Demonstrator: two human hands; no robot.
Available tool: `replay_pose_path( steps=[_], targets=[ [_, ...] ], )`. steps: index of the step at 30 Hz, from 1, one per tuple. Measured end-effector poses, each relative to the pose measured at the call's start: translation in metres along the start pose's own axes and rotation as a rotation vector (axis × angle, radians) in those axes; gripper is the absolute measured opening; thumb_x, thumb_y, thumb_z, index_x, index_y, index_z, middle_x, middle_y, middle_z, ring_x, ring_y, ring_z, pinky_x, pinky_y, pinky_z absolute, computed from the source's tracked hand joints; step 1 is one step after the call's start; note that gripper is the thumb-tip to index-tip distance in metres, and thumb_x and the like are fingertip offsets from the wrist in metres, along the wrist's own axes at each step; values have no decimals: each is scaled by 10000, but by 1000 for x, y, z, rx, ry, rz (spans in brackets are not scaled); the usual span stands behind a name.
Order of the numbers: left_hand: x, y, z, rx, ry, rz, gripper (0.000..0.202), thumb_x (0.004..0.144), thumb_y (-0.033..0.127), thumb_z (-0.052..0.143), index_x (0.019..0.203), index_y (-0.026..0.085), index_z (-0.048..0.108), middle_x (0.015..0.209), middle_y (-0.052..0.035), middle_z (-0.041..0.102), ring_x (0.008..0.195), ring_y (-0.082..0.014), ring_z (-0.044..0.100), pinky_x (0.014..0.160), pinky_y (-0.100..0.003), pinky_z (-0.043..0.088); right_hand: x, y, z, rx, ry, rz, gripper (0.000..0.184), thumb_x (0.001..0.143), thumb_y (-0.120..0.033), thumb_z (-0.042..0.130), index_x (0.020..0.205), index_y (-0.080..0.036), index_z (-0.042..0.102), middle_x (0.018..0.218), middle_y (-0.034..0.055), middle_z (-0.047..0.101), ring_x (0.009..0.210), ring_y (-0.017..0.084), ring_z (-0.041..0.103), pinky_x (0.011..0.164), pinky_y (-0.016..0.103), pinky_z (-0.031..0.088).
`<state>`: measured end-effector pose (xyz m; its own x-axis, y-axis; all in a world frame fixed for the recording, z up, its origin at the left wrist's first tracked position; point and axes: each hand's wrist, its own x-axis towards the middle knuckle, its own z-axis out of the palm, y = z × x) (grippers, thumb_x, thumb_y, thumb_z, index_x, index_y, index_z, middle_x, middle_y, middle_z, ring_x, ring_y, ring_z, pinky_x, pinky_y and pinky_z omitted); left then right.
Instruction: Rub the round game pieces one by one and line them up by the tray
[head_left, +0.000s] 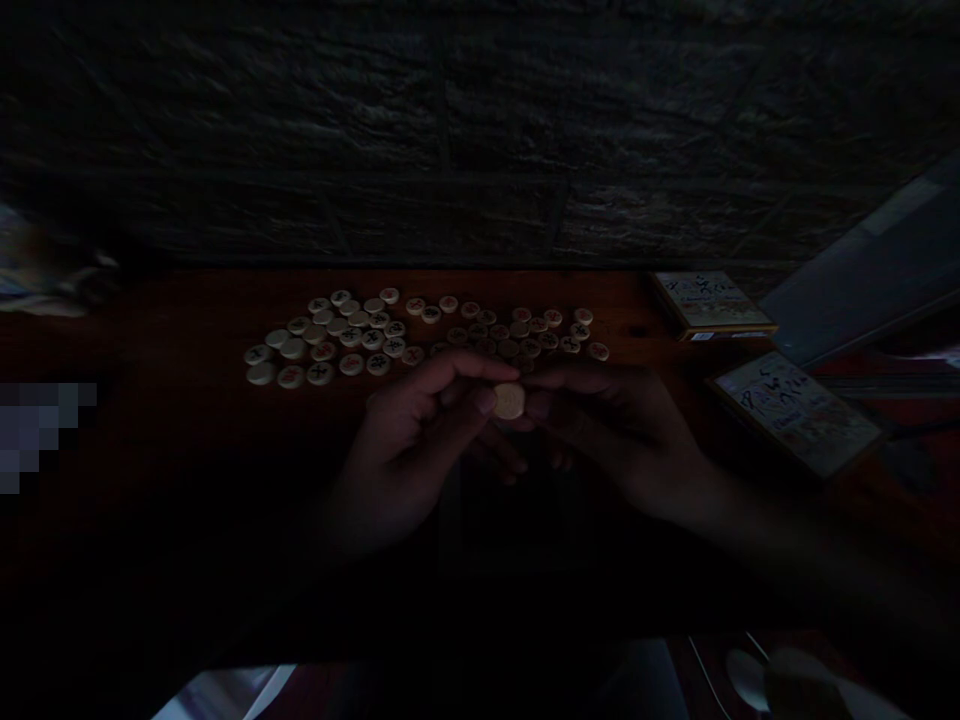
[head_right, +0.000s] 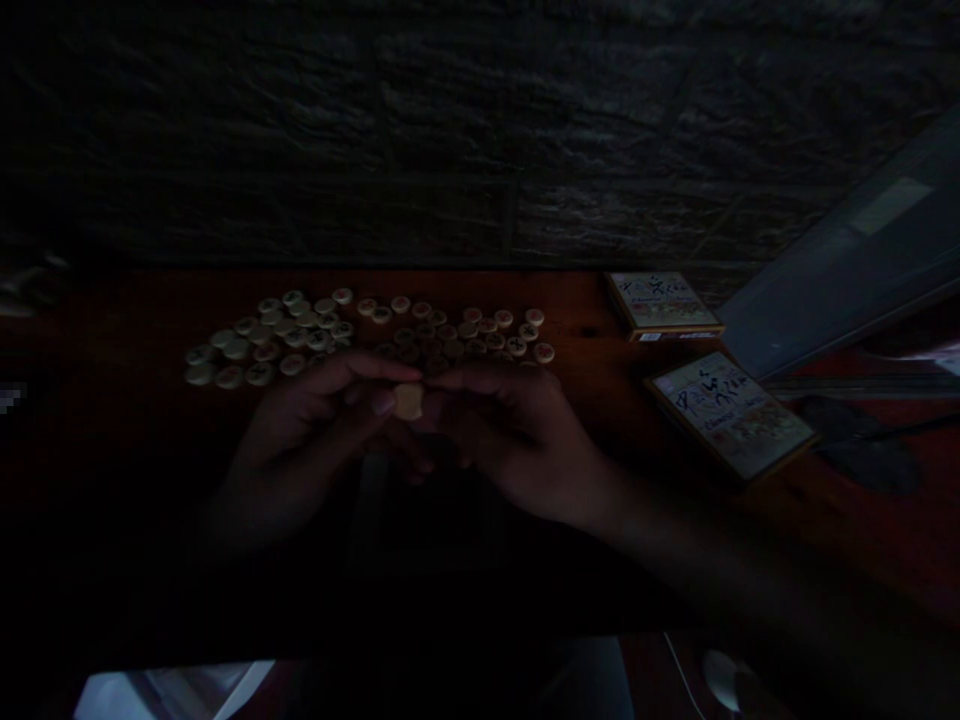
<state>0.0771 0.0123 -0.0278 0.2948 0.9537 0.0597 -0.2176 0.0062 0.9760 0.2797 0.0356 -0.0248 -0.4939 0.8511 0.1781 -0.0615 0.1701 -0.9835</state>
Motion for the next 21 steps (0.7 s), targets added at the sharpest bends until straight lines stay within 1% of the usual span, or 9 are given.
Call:
replay_pose_path(
  steps=[2, 4, 6, 9, 11, 14, 17, 19, 21],
  targets=[
    [1, 0, 0, -14, 2, 9, 158, 1018, 256, 640, 1146, 162, 635, 900, -34, 784, 645, -143, 771, 599, -225, 646, 0, 1, 1, -76, 46, -77, 146, 948, -165, 701, 1090, -174, 734, 911, 5, 752, 714, 72, 680, 636, 160, 563],
    [2, -1, 0, -26, 8, 22, 164, 1018, 263, 641, 1150, 170, 615, 867, -17, 764, 634, -144, 766, 592, -232, 646, 0, 1, 2, -163, 113, -174, 262, 880, -133, 776, 1130, -175, 710, 963, 12, 754, 833, 99, 716, 743, 189, 592],
    [2, -2, 1, -41, 7, 25, 185, 1013, 271, 650, 1162, 177, 591, 860, -6, 746, 622, -143, 761, 585, -238, 647, -1, 0, 2, -238, 152, -260, 333, 837, -113, 814, 1143, -182, 704, 987, 10, 753, 890, 111, 727, 788, 198, 598],
    [2, -3, 2, -76, -16, 21, 205, 1010, 257, 655, 1183, 189, 568, 920, -9, 737, 641, -139, 765, 586, -236, 650, -1, -2, 1, -307, 112, -343, 331, 848, -101, 807, 1151, -200, 719, 979, -5, 769, 842, 92, 734, 753, 174, 596],
    [1, -4, 3, -100, -38, 20, 199, 1015, 243, 644, 1190, 197, 560, 938, -6, 730, 666, -139, 769, 602, -240, 654, -1, -3, 0, -327, 81, -387, 331, 854, -94, 802, 1157, -209, 731, 996, -7, 779, 848, 89, 743, 760, 170, 599],
    [0, -4, 4, -118, -57, 7, 201, 1029, 238, 619, 1216, 209, 550, 933, -1, 724, 681, -137, 769, 627, -242, 654, 0, -3, -2, -375, 71, -428, 344, 850, -94, 809, 1174, -185, 735, 1072, 25, 782, 925, 106, 753, 811, 184, 605],
    [-1, -5, 5, -114, -63, -9, 246, 1032, 243, 610, 1264, 220, 531, 937, -12, 734, 675, -140, 765, 631, -241, 650, -1, -2, -4, -444, 51, -450, 333, 847, -111, 818, 1167, -151, 735, 1123, 56, 784, 998, 121, 753, 870, 193, 597],
    [-2, -5, 5, -106, -73, -4, 277, 1032, 244, 605, 1296, 226, 524, 995, -35, 744, 692, -148, 765, 636, -250, 652, -3, -1, -4, -477, 40, -457, 332, 849, -132, 823, 1168, -154, 734, 1143, 57, 788, 1023, 124, 753, 893, 195, 591],
    [-3, -4, 4, -108, -97, -2, 291, 1030, 251, 603, 1312, 228, 534, 1098, -65, 740, 719, -155, 763, 648, -263, 653, -4, -2, -4, -500, 31, -457, 341, 851, -147, 825, 1179, -164, 732, 1165, 56, 787, 1033, 128, 756, 900, 201, 590]
  ],
)
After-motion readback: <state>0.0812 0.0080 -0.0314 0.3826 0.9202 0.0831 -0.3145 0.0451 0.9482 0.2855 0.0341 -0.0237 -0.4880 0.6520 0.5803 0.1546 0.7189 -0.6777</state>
